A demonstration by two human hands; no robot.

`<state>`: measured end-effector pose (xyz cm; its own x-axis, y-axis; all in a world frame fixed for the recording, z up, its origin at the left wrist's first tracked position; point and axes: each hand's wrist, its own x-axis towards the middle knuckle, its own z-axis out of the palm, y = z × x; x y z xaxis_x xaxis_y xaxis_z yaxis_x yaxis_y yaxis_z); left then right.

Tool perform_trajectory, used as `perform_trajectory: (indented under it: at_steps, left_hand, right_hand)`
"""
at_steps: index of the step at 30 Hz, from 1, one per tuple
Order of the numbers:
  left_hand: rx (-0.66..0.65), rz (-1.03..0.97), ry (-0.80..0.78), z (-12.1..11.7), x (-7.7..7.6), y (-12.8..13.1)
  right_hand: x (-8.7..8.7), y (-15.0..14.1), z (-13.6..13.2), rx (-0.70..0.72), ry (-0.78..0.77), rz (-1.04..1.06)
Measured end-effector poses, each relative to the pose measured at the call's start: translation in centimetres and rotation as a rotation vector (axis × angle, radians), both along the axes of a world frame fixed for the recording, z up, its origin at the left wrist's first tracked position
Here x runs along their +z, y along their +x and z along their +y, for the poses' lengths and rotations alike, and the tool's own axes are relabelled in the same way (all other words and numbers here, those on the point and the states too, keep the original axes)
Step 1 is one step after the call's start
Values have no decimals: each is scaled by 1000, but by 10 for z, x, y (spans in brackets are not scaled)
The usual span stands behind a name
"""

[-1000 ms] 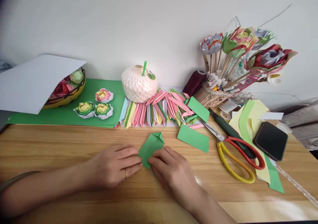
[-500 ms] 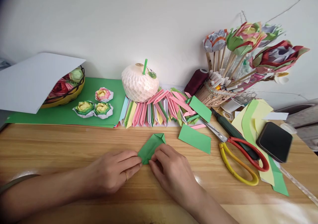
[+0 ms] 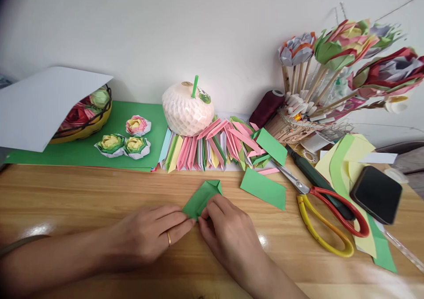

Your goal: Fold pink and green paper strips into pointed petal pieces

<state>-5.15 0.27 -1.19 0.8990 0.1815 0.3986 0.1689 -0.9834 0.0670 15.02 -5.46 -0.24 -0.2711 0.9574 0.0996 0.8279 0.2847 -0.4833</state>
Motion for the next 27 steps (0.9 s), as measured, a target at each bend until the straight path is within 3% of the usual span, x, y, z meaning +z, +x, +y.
perform_trajectory:
  at_steps: [10,17,20,23,27]
  left_hand:
    - [52,54,-183,-4,-11,3]
    - [111,-103,59,11,-7,4]
    - [140,-103,124,18,-4,6]
    - [139,-97,81,19,-3,5]
    - [52,-123,27,16,-3,4]
  right_hand:
    - [2,6,5,18,-50,-6]
    - [11,20,-1,297,213,-103]
    - [18,12,-6,324,167,-119]
    - [21,-2,-8,298,78,-144]
    - [22,-9,-1,272,-4,-90]
